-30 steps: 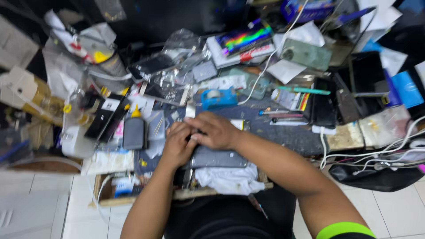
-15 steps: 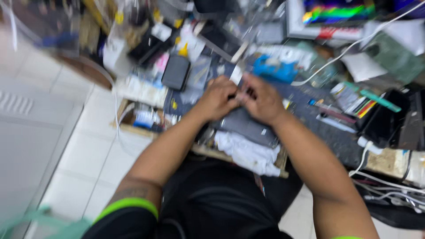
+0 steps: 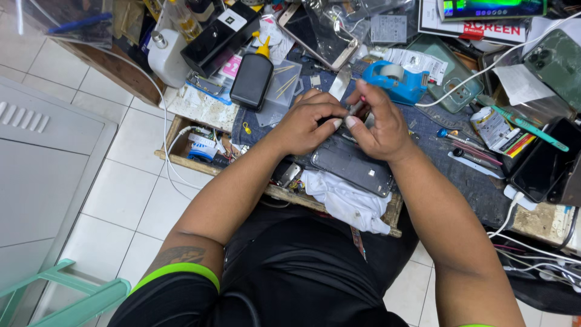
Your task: The person disassembles a mobile phone by prying open the back casing, removing internal components, and using a screwdriver to detach parts on a cluttered workbench.
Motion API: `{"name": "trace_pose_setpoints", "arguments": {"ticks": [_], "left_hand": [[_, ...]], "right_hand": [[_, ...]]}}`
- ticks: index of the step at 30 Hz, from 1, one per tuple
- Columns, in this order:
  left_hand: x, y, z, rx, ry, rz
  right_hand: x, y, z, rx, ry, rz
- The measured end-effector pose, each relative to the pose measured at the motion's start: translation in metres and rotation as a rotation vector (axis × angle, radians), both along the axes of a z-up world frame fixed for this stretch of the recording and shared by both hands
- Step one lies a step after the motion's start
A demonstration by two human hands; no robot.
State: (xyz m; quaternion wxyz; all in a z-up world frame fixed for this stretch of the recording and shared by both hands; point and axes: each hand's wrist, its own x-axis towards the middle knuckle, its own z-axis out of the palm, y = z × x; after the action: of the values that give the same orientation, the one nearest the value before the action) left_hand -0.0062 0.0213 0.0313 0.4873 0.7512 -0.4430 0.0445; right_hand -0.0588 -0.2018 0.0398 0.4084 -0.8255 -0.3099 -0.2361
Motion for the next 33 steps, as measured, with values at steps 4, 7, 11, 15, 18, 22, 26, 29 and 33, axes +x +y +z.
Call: {"name": "trace_pose_setpoints", "arguments": {"ticks": [4,7,11,15,18,22,26,29,33], "left_hand": [[-0.003,-0.005,0.005,0.031,-0.025,0.022],[-0.002,-0.001,0.006,-0.052,0.025,0.028],[-0.011,0.001,0.003,-0.233,0.041,0.089],[-0.012,0.001,0.007,-0.168,0.115,0.152],[-0.011,0.006,0.007,-0.029,0.060,0.156],[-0.007,0.003,0.006,0.150,-0.123,0.061],[-0.008,-0.008,0.010,0.441,-0.206,0.044],[-0.010,-0.016,0.016,0.556,-0.266,0.080],[-0.012,-0.021,0.020,0.571,-0.344,0.066]], "right_hand": [[0.000,0.001,-0.007,-0.056,0.052,-0.091],[-0.001,-0.004,-0.012,0.030,0.121,0.017],[0.002,-0.012,-0.021,0.220,0.237,0.086],[0.004,-0.017,-0.027,0.336,0.316,0.092],[0.007,-0.019,-0.031,0.377,0.312,0.079],[0.007,-0.021,-0.035,0.394,0.276,0.072],[0.008,-0.032,-0.037,0.432,0.245,0.026],[0.012,-0.039,-0.036,0.481,0.257,0.021],[0.012,-0.046,-0.033,0.455,0.258,0.042]]}}
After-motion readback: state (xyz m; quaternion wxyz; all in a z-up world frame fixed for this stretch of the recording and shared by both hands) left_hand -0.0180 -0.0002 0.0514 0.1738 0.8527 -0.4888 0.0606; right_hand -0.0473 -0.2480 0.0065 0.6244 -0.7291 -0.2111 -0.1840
